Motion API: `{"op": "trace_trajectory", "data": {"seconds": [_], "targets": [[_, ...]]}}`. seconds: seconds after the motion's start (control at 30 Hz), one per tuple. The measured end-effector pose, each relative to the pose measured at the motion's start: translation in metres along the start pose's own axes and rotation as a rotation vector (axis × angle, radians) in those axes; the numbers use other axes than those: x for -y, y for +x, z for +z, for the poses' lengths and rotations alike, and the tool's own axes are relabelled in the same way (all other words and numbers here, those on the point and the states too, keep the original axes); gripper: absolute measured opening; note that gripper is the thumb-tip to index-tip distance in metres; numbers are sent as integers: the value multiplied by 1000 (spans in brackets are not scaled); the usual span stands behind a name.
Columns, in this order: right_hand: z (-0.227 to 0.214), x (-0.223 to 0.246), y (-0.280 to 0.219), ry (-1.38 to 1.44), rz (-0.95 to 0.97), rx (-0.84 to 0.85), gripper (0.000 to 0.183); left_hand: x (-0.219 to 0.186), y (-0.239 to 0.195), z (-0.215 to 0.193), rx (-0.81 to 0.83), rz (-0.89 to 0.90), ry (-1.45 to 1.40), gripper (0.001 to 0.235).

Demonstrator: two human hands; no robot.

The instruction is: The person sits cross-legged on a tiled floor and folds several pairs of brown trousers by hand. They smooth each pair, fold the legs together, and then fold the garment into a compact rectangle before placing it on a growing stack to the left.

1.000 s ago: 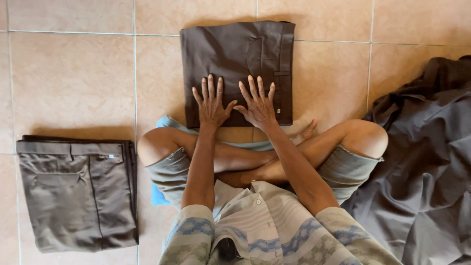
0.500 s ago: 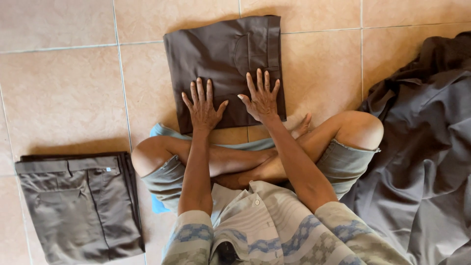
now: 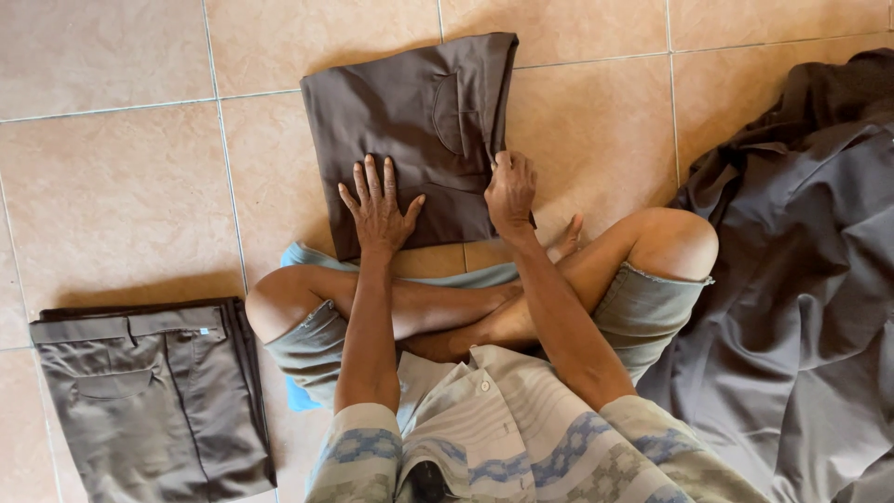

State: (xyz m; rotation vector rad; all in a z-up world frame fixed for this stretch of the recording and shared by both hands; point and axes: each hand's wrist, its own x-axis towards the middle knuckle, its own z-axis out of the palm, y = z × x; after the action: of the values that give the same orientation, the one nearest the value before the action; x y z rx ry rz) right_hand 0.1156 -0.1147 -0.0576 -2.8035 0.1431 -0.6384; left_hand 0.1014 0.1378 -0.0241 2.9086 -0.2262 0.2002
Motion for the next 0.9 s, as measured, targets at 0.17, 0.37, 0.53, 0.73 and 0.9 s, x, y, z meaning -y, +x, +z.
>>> {"op": "trace_trajectory", "data": {"seconds": [0.17, 0.37, 0.53, 0.73, 0.9], "targets": [[-24, 13, 7, -72, 133, 33, 62, 1, 1, -2, 41, -13, -2, 93], [-21, 25, -1, -377, -22, 83, 67, -3, 0, -16, 52, -35, 13, 94], [-7, 18, -3, -241, 92, 279, 69, -1, 0, -11, 66, -53, 0, 95], [1, 11, -4, -236, 123, 306, 68, 0, -1, -4, 37, -59, -18, 97], [2, -11, -2, -112, 100, 262, 67, 9, -2, -1, 43, -47, -87, 97]]}}
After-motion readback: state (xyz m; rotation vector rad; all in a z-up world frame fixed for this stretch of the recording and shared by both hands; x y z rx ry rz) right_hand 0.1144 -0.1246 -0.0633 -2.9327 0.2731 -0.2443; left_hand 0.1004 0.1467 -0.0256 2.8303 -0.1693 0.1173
